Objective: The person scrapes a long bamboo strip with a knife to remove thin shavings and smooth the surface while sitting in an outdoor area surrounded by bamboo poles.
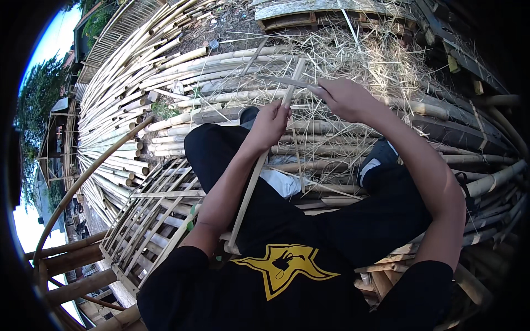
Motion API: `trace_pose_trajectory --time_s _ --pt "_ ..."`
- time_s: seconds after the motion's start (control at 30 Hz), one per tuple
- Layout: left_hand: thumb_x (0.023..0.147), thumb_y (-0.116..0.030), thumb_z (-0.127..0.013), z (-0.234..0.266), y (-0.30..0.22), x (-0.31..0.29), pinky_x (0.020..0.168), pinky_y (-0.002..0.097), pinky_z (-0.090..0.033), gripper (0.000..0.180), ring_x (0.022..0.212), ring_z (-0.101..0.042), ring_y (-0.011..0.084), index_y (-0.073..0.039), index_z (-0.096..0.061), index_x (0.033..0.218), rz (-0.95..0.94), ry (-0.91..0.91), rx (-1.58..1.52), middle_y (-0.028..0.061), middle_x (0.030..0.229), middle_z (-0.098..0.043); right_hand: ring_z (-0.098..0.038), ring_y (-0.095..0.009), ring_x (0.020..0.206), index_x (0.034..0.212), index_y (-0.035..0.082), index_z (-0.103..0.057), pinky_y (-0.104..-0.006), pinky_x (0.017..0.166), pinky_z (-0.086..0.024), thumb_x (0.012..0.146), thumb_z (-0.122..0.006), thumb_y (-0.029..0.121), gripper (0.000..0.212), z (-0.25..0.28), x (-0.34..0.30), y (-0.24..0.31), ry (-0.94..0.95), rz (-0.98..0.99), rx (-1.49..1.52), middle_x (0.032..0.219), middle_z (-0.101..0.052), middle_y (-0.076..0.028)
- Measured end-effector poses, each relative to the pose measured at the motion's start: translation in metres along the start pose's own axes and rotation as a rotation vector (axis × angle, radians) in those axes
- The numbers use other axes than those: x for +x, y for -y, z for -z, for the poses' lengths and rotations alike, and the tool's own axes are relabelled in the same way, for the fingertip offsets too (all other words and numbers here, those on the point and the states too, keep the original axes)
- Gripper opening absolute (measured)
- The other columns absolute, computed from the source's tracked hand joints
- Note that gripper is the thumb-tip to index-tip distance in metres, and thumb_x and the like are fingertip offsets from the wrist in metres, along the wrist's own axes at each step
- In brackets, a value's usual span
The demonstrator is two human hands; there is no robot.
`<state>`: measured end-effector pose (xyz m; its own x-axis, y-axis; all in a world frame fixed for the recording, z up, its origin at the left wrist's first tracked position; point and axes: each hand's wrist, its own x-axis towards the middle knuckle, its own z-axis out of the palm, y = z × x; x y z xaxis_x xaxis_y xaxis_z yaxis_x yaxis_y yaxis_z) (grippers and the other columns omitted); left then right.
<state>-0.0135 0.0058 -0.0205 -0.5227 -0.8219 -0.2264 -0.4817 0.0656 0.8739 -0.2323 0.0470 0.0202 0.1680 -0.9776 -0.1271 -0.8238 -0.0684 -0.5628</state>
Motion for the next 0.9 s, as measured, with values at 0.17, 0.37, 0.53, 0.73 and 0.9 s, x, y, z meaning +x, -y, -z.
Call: trace_pose_trajectory --time_s 0.17,0.37,0.53,0.73,0.9 --pt "0.097 -0.024 -0.044 -0.006 0.002 -0.002 0.048 0.0303 -0.036 0.03 0.05 -0.044 0.0119 0.001 -0.052 0.081 -0.081 -0.043 0.068 0.0053 0.056 -0.047 -0.054 -0.041 0.066 0.087 0.003 -0.05 -0.0503 0.062 -0.041 0.098 -0.037 0.032 0.033 -0.031 -0.001 0.001 -0.002 0.068 -0.027 0.065 -0.054 -0.021" --pt "0.096 -0.022 -0.044 -0.004 0.0 -0.009 0.054 0.0361 -0.039 0.03 0.051 -0.047 0.0221 0.003 -0.053 0.083 -0.098 -0.066 0.182 0.0142 0.059 -0.05 -0.055 -0.04 0.066 0.087 0.006 -0.05 -0.0502 0.061 -0.041 0.097 -0.037 0.036 0.034 -0.039 0.008 -0.036 -0.121 0.104 -0.207 0.065 -0.055 -0.018" --pt "0.096 -0.02 -0.044 -0.001 -0.001 -0.017 0.056 0.0391 -0.042 0.029 0.055 -0.054 0.0281 0.003 -0.054 0.082 -0.029 -0.053 0.118 0.0172 0.062 -0.054 -0.058 -0.039 0.07 0.084 0.002 -0.057 -0.0494 0.065 -0.045 0.097 -0.031 0.039 0.048 0.007 0.022 -0.124 -0.115 -0.461 -0.256 0.074 -0.061 -0.021" --pt "0.1 -0.03 -0.04 0.032 -0.009 -0.009 0.034 0.024 -0.025 0.028 0.037 -0.031 0.0065 -0.007 -0.046 0.083 0.255 0.264 -0.653 -0.0028 0.053 -0.036 -0.058 -0.037 0.07 0.086 -0.002 -0.056 -0.0468 0.067 -0.043 0.098 -0.031 0.042 0.052 0.057 -0.016 -0.143 -0.491 -0.424 -0.224 0.074 -0.059 -0.023" --pt "0.1 -0.032 -0.04 0.026 -0.018 -0.005 0.03 0.0194 -0.017 0.026 0.036 -0.023 0.0023 -0.011 -0.043 0.085 0.27 0.339 -0.809 -0.0072 0.054 -0.029 -0.043 -0.03 0.054 0.086 -0.001 -0.052 -0.0415 0.058 -0.037 0.098 -0.039 0.038 0.043 0.027 0.002 -0.028 -0.128 -0.145 0.105 0.06 -0.047 -0.016"
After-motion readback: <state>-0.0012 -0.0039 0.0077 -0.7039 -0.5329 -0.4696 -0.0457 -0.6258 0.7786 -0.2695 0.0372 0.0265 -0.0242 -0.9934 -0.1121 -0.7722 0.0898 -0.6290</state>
